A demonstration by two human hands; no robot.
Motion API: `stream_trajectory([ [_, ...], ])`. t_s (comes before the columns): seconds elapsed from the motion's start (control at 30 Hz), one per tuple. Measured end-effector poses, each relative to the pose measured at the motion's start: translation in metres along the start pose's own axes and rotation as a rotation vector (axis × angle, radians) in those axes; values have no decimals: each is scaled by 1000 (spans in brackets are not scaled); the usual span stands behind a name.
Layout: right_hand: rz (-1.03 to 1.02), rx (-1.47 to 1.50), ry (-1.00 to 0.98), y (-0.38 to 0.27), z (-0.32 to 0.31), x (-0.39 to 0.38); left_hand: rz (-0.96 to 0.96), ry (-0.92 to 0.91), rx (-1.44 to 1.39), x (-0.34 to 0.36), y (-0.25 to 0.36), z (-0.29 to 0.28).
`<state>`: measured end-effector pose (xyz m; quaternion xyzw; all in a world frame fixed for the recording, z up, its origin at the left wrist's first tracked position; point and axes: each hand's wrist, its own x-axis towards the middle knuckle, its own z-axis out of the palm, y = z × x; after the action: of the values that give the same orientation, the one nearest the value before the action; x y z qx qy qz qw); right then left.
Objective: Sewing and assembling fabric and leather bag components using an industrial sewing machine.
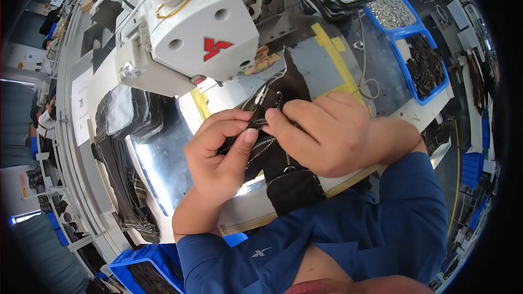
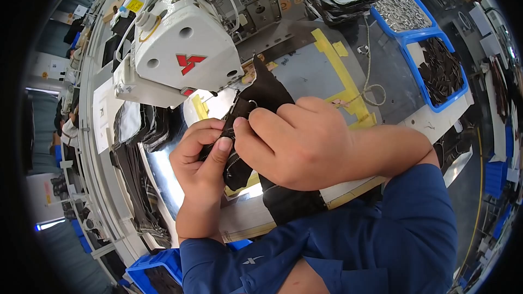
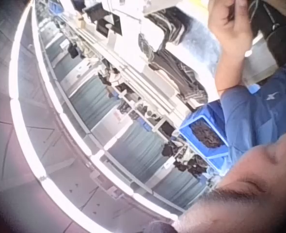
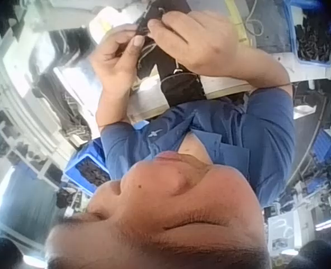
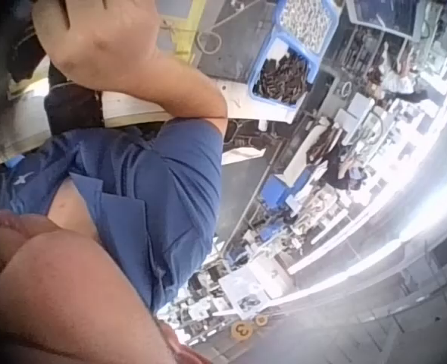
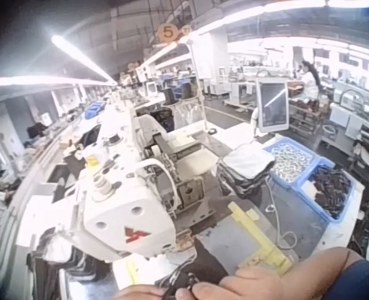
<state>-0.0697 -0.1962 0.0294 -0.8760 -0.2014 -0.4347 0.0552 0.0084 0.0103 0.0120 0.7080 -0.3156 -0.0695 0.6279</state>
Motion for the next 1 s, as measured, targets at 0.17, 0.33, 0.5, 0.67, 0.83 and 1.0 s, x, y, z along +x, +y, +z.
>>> stream_trajectory([
  [0.17,-4,3,-2,-1,0,2,40,-2,47,1,0,1],
  [0.33,0,34,-21,0,-2,3,57,-13,75,1,1,0],
  [0.5,-18,49,-38,-1,-4,3,69,-30,101,0,2,0],
  [0.67,-41,33,-59,-2,-1,3,91,-23,115,-1,2,2],
  [0.83,68,170,-150,-3,3,-1,133,-25,125,0,1,1],
  [1.0,172,411,-220,2,3,4,179,-83,158,-1,2,2],
])
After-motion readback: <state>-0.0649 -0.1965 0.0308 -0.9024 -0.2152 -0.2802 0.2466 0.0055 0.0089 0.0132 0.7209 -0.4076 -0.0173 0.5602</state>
